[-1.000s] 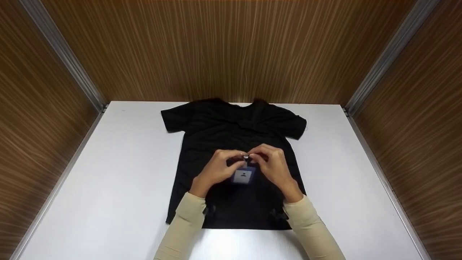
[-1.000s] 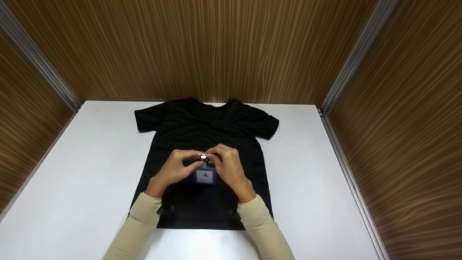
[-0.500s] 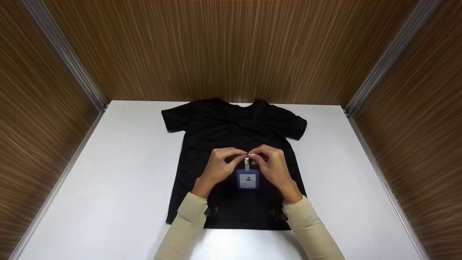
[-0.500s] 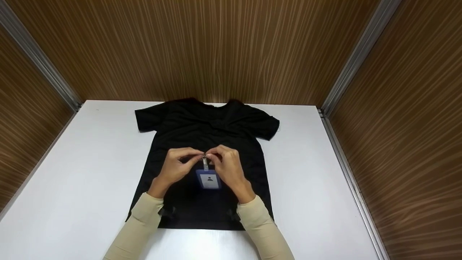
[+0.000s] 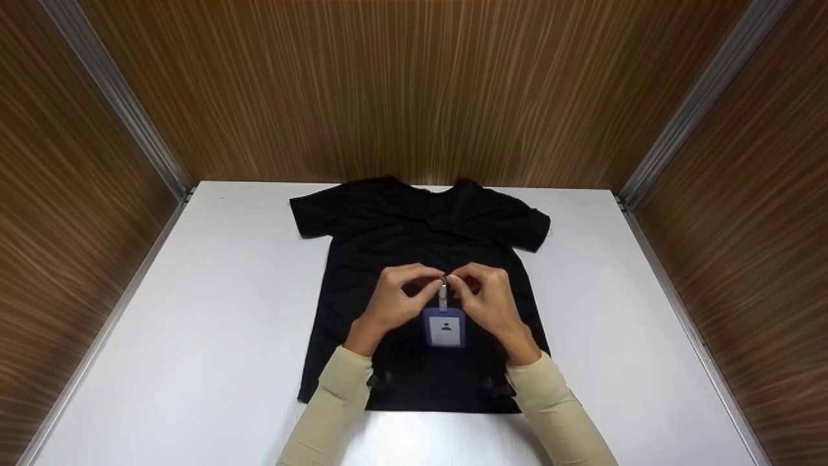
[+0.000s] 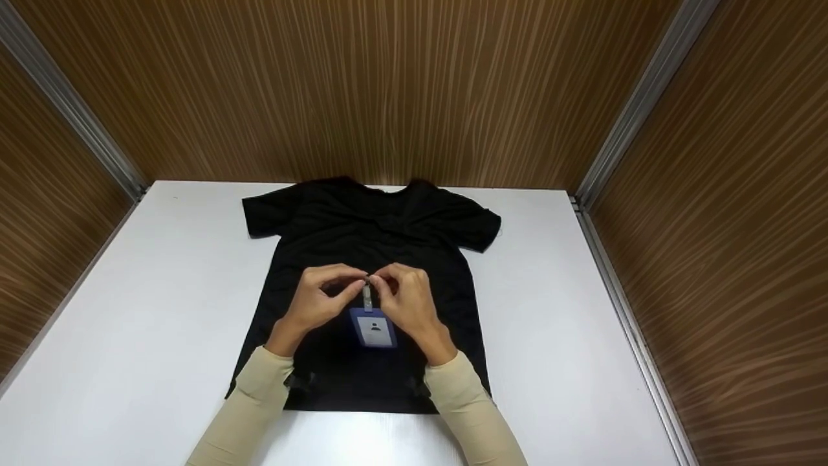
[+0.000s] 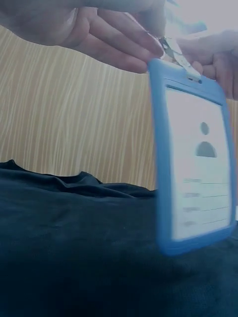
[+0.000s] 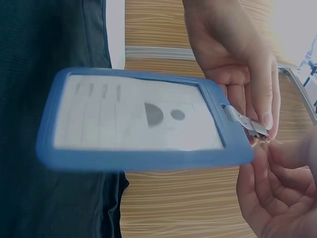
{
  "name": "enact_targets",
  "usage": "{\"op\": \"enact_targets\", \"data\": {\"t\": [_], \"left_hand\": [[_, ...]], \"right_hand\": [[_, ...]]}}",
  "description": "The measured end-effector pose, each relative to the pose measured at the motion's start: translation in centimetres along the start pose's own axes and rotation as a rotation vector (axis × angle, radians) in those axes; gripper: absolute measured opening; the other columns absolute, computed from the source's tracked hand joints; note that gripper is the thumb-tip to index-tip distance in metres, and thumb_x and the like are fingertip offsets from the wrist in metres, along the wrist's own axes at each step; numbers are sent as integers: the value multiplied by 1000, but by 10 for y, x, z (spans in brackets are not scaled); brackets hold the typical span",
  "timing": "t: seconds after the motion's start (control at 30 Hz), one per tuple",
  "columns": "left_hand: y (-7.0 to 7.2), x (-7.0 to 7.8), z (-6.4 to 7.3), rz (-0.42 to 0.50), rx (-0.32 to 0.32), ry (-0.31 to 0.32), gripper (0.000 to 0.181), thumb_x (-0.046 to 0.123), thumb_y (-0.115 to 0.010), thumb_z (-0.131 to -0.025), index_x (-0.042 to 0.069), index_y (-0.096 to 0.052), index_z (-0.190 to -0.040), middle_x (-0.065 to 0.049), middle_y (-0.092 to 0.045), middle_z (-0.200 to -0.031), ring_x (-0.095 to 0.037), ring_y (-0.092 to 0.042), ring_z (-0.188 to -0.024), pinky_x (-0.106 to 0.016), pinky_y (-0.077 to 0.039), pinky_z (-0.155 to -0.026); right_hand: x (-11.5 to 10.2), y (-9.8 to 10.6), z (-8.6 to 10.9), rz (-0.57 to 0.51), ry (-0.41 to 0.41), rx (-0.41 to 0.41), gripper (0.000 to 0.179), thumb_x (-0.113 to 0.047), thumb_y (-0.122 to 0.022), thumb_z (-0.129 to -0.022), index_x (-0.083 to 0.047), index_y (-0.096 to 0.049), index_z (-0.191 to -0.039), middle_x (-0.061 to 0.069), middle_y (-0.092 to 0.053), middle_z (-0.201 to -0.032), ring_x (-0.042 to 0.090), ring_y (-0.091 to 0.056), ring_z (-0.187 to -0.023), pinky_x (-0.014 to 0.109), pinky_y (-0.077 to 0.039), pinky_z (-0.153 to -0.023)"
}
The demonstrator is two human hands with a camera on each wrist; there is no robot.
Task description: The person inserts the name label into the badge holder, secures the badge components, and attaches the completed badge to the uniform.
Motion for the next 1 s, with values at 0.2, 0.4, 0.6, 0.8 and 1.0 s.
{"op": "enact_targets", "data": {"t": [0.2,0.4,0.6,0.8,1.0], "left_hand": [[-5,0,0,21,-8,52,17,-1,-78,-88,-2,-76,-105,-16,-78,-95,-27,-76,-79,-37,-64,-72],[-2,16,-4,40,2,97,13,-7,-75,-88,-7,-73,-101,-20,-76,-93,-32,-75,-79,-36,-64,-73],[-2,25,-7,59,-6,106,15,-7,-74,-88,-7,-72,-103,-21,-76,-93,-32,-76,-79,-35,-64,-74],[-3,20,-7,60,-11,116,16,-8,-74,-88,-8,-72,-104,-21,-77,-92,-33,-76,-78,-35,-64,-73],[-5,3,-1,57,7,68,17,-8,-76,-86,-7,-73,-103,-21,-77,-90,-32,-76,-75,-36,-64,-70]], "right_hand": [[0,0,1,1,-26,22,10,5,-75,-89,1,-76,-79,13,-72,-69,24,-67,-54,14,-52,-53],[-21,3,-3,-36,-24,29,8,13,-73,-86,11,-73,-79,21,-72,-69,32,-67,-52,15,-53,-53],[-30,7,-5,-61,-53,31,8,15,-72,-86,12,-73,-79,22,-72,-69,33,-68,-53,15,-54,-53],[-1,1,-1,-73,-108,6,8,9,-72,-89,10,-75,-82,22,-73,-73,37,-69,-56,14,-54,-54],[5,1,1,-94,-110,-25,10,-3,-74,-93,1,-78,-84,14,-75,-75,28,-71,-58,30,-59,-54]]}}
Point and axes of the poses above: each hand's wrist, its own z-axis away from the middle knuckle, its own y-axis out of the back of the hand, x = y × z, the point moved 8 cm from there along -z, towards the middle knuckle
